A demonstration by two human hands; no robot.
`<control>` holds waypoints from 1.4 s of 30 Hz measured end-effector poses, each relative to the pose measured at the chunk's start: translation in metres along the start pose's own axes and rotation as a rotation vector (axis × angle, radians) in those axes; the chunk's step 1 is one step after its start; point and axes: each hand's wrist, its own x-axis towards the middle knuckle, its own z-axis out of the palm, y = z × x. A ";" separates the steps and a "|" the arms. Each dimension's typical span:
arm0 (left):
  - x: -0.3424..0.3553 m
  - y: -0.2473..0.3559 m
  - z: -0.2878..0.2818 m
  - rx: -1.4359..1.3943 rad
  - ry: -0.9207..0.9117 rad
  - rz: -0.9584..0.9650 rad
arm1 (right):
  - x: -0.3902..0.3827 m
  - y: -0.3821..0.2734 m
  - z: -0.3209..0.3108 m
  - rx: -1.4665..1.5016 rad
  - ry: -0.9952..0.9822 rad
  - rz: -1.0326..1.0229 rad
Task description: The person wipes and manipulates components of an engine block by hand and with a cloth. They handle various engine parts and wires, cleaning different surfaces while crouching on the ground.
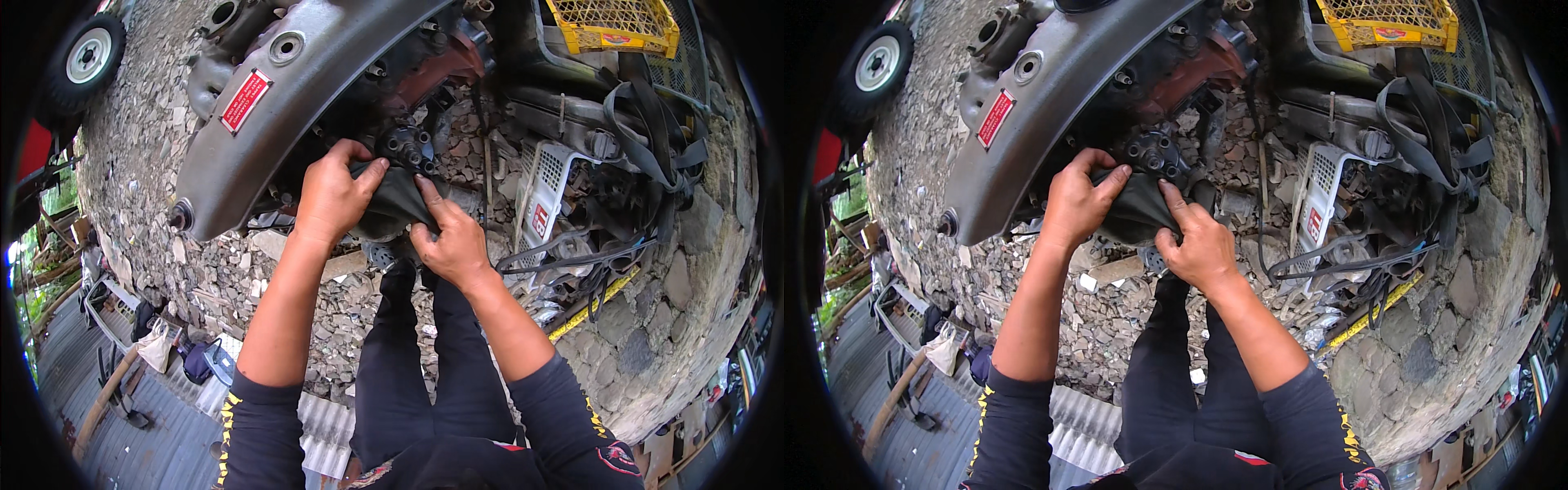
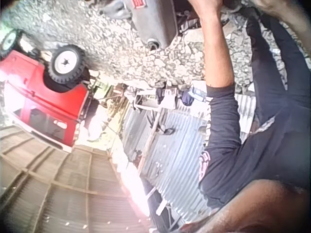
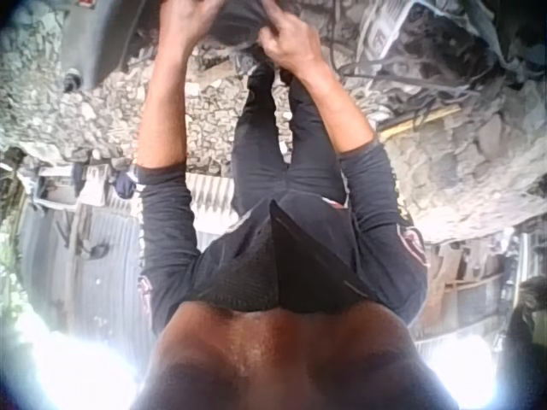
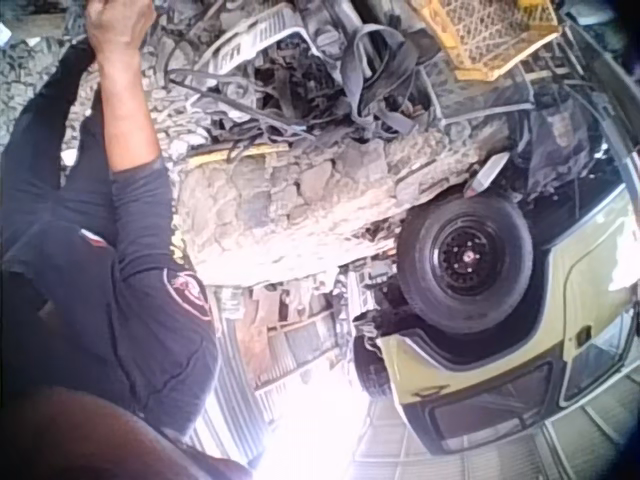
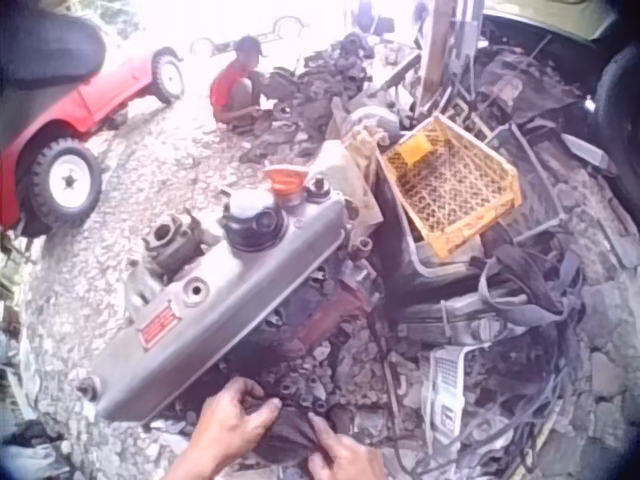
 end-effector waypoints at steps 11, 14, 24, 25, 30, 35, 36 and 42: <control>0.015 0.006 0.007 0.079 0.034 0.030 | 0.032 0.006 0.022 0.787 0.180 0.431; 0.015 0.004 0.006 0.030 0.028 -0.012 | 0.032 -0.003 0.020 0.674 0.217 0.405; 0.013 -0.004 0.012 -0.016 0.022 -0.068 | 0.035 -0.004 0.029 1.240 0.323 0.741; 0.012 -0.004 0.013 -0.024 0.043 -0.112 | 0.036 -0.008 0.028 1.265 0.321 0.769; 0.007 0.002 0.021 -0.068 0.099 -0.162 | 0.032 -0.005 0.032 1.304 0.395 0.873; 0.015 -0.012 0.025 -0.110 0.129 -0.194 | 0.035 -0.014 0.026 1.418 0.357 0.913; 0.017 -0.013 0.023 -0.100 0.148 -0.194 | 0.036 -0.016 0.027 1.416 0.350 0.920; 0.011 0.003 0.030 -0.128 0.110 -0.233 | 0.028 -0.002 0.019 1.421 0.358 0.881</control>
